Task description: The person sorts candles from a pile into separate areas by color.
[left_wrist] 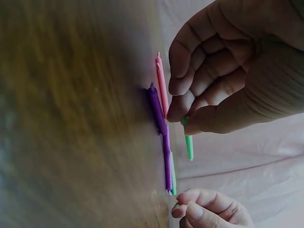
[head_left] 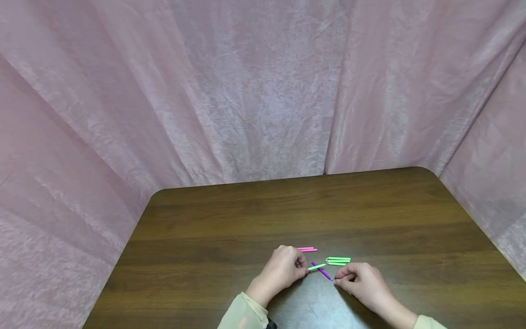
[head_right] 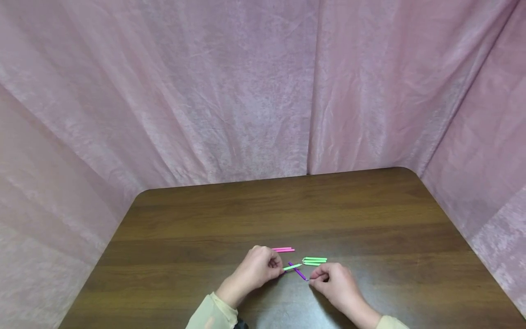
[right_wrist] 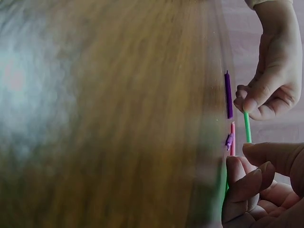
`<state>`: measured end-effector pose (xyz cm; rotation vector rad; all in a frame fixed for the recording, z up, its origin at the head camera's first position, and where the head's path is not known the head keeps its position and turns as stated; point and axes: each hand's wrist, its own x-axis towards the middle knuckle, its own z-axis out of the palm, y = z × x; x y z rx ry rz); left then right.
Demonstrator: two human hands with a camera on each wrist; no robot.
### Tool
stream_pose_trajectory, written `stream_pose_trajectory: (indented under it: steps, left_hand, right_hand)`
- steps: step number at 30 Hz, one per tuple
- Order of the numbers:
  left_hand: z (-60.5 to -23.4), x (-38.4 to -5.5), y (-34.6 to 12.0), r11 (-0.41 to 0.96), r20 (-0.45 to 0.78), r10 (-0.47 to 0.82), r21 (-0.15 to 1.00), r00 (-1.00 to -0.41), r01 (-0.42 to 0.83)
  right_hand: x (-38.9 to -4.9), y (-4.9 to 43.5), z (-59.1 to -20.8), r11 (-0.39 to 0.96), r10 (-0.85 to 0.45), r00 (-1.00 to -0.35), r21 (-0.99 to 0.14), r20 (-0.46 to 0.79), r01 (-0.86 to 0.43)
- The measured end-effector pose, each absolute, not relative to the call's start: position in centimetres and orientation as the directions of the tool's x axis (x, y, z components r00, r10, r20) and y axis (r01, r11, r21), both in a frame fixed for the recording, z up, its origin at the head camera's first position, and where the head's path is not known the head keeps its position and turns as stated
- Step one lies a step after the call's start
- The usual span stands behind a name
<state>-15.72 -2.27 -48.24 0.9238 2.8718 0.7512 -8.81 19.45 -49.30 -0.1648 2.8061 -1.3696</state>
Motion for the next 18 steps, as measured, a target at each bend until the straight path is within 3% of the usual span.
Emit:
stream_pose_trajectory:
  steps: [18]
  left_hand:
    - [-48.52,-16.55,-1.54,0.656,0.128,0.525,0.569,-0.841,0.496]
  right_hand:
    - [-8.88,18.58,-49.64,0.605,-0.065,-0.997,-0.793,0.034,-0.067]
